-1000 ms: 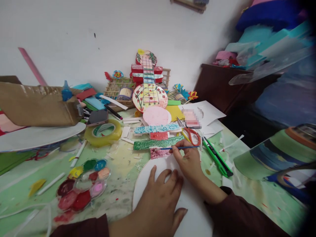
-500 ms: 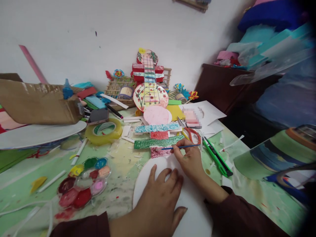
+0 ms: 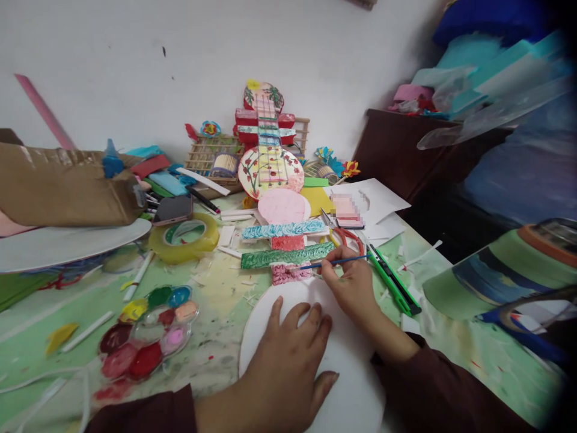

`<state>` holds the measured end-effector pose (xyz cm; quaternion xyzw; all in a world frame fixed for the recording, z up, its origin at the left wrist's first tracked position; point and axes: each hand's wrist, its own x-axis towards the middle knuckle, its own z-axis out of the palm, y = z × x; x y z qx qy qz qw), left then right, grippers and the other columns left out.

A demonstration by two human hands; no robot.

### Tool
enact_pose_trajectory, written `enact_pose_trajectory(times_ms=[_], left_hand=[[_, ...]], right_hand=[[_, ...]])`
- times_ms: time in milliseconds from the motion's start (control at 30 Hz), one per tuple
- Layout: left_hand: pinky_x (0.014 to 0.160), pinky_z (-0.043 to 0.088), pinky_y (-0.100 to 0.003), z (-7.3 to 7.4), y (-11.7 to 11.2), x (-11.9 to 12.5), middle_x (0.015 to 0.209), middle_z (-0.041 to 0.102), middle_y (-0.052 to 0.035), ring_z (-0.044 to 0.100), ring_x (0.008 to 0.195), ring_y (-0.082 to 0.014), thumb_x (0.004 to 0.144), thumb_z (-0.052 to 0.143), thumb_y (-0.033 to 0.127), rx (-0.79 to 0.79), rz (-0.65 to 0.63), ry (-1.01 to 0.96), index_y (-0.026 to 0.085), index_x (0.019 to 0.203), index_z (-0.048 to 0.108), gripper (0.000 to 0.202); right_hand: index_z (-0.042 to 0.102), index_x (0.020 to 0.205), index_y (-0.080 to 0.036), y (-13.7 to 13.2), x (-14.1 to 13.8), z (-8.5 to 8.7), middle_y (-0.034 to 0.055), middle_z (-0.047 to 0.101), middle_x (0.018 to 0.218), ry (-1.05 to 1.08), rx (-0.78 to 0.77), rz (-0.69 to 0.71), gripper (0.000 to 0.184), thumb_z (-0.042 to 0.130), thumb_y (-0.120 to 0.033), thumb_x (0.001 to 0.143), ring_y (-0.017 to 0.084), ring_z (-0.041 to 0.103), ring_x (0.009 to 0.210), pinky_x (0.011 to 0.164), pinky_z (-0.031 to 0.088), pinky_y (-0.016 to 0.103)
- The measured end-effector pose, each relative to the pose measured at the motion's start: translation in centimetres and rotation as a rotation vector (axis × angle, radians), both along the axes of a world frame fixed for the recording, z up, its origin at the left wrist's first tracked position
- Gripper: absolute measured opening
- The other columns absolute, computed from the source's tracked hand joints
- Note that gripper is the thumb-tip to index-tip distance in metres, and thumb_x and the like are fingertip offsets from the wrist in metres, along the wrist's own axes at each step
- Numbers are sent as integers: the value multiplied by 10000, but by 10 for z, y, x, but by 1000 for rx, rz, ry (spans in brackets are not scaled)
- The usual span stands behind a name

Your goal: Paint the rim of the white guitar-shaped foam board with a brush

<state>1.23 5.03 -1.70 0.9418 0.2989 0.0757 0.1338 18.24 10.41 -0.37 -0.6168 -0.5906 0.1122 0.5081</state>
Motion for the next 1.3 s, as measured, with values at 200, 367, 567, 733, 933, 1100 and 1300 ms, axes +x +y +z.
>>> enact_pose_trajectory(times_ms=[200, 367, 567, 733, 933, 1100, 1300], left_hand=[[1080, 184, -681, -1, 0, 1, 1488, 396, -139, 353, 1321, -354, 936, 420, 482, 19, 3, 6, 165, 1438, 393, 594], [1081, 185, -680, -1, 1, 0, 1492, 391, -135, 357, 1321, -353, 937, 421, 476, 21, 7, 9, 170, 1439, 392, 588], [1082, 185, -680, 0, 0, 1, 1492, 392, -132, 355, 1323, -357, 932, 432, 470, -4, 7, 23, 172, 1438, 399, 588], [1083, 187, -677, 0, 0, 2, 1489, 397, -132, 361, 1320, -354, 929, 440, 470, 9, 12, 17, 176, 1437, 402, 588], [1083, 182, -683, 1, 0, 1, 1492, 394, -128, 350, 1329, -357, 936, 429, 471, -4, 11, 23, 176, 1444, 395, 588], [1084, 176, -684, 1, 0, 1, 1495, 389, -126, 353, 1329, -358, 935, 430, 466, -8, 11, 29, 178, 1440, 401, 582], [1076, 185, -691, 1, 1, 2, 1487, 401, -135, 363, 1324, -363, 945, 387, 495, -8, 9, 30, 171, 1434, 410, 587]], right_hand=[[505, 654, -228, 0, 1, 2, -13, 587, 575, 23, -19, 7, 102, 533, -270, 742, 161, 583, 555, 563, 435, 281], [508, 660, -226, 0, 3, 2, -8, 593, 585, 11, 11, 2, 96, 532, -271, 740, 170, 592, 590, 580, 439, 283], [510, 645, -218, 0, 5, 3, -9, 596, 580, -14, -5, -31, 108, 527, -265, 740, 149, 566, 536, 548, 411, 266], [507, 631, -217, -1, 6, 4, -13, 586, 566, -5, -8, -15, 108, 533, -258, 727, 156, 581, 558, 561, 418, 262], [503, 629, -217, 1, 9, 3, -15, 572, 566, 12, 21, -24, 94, 536, -257, 708, 153, 569, 557, 563, 422, 262], [504, 632, -214, 1, 11, 2, -15, 561, 564, 7, 22, -39, 98, 531, -267, 711, 150, 552, 548, 565, 418, 270], [512, 648, -212, 0, 14, 2, -14, 555, 577, 15, 9, -55, 81, 528, -264, 708, 153, 546, 565, 583, 415, 280]])
